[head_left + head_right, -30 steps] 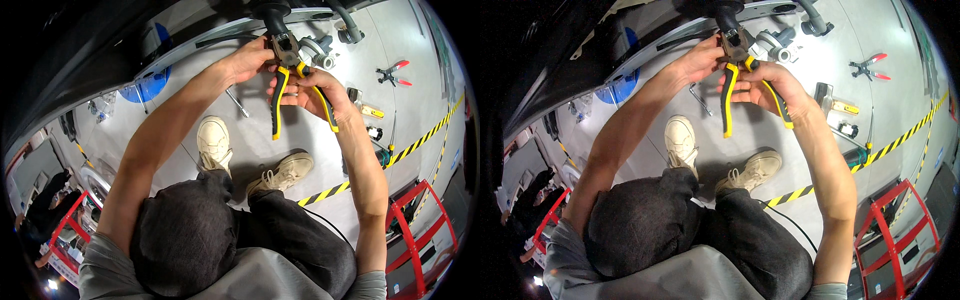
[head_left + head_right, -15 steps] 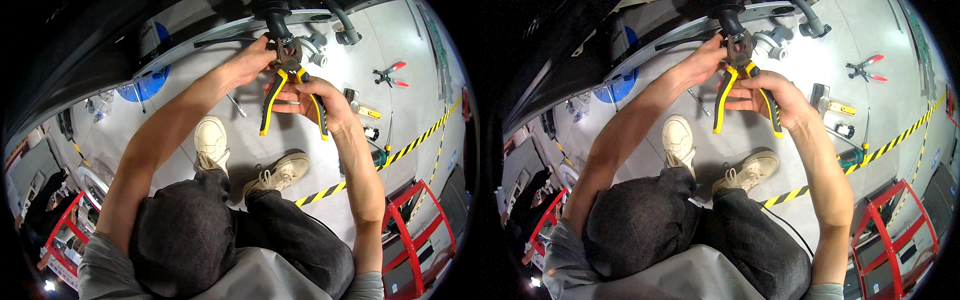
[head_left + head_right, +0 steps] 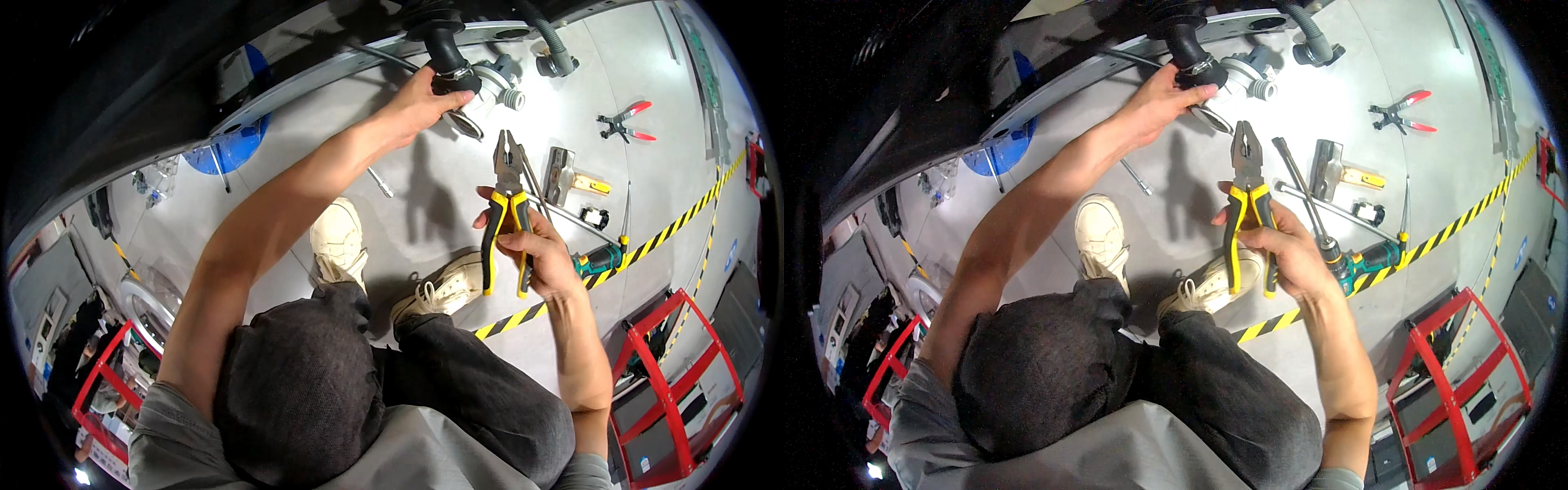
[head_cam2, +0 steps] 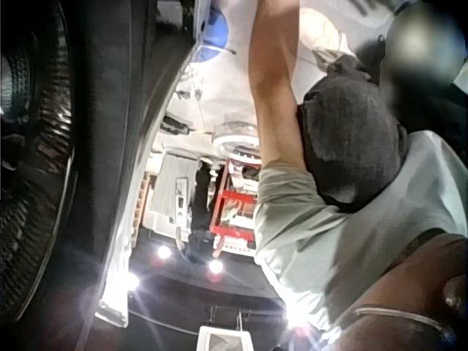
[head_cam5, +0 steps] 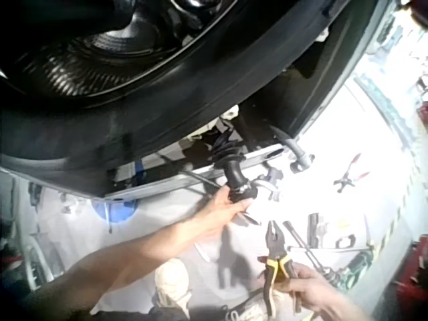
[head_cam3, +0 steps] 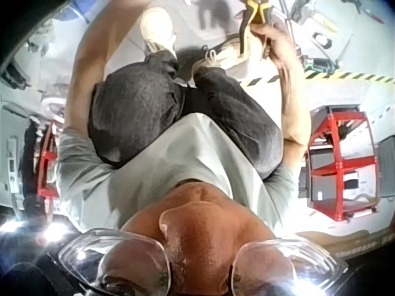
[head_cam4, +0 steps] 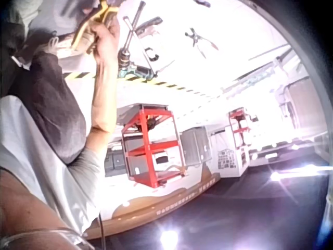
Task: The person uses pliers to loosen a metal spring clamp on a black hose attached to a white washing machine pump and then pulls the hose off the pump by hand.
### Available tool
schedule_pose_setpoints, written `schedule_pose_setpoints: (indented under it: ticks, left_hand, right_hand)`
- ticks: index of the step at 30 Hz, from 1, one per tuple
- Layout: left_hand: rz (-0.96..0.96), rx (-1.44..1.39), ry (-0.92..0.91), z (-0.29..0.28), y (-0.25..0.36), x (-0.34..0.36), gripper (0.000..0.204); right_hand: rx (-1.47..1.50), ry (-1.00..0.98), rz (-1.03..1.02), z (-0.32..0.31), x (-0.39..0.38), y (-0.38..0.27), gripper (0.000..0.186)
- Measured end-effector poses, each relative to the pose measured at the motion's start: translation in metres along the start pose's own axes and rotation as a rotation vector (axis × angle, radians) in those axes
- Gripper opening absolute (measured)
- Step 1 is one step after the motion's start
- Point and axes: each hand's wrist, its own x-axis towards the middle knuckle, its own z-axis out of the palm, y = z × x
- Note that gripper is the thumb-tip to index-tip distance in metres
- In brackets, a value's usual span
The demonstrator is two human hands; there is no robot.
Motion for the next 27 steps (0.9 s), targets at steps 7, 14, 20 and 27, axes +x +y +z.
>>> schedule_pose_setpoints:
  ticks: [7,14,20,27]
  left_hand:
    - [0.015,0.004,0.120,0.016,0.002,0.000,0.040]
    - [0.056,0.100,0.256,0.032,0.003,0.009,0.038]
    - [0.088,0.131,0.301,0.031,0.003,0.009,0.034]
    - [0.082,0.211,0.394,0.038,0.004,0.011,0.027]
  right_hand:
    - [-1.173,0.320,-0.217,-0.013,-0.009,-0.070,0.042]
    - [-2.068,0.574,-0.589,-0.020,0.034,-0.087,0.061]
    - [-2.186,0.586,-0.670,-0.010,0.057,-0.084,0.053]
    - [-2.363,0.680,-0.651,0.009,0.070,-0.067,0.046]
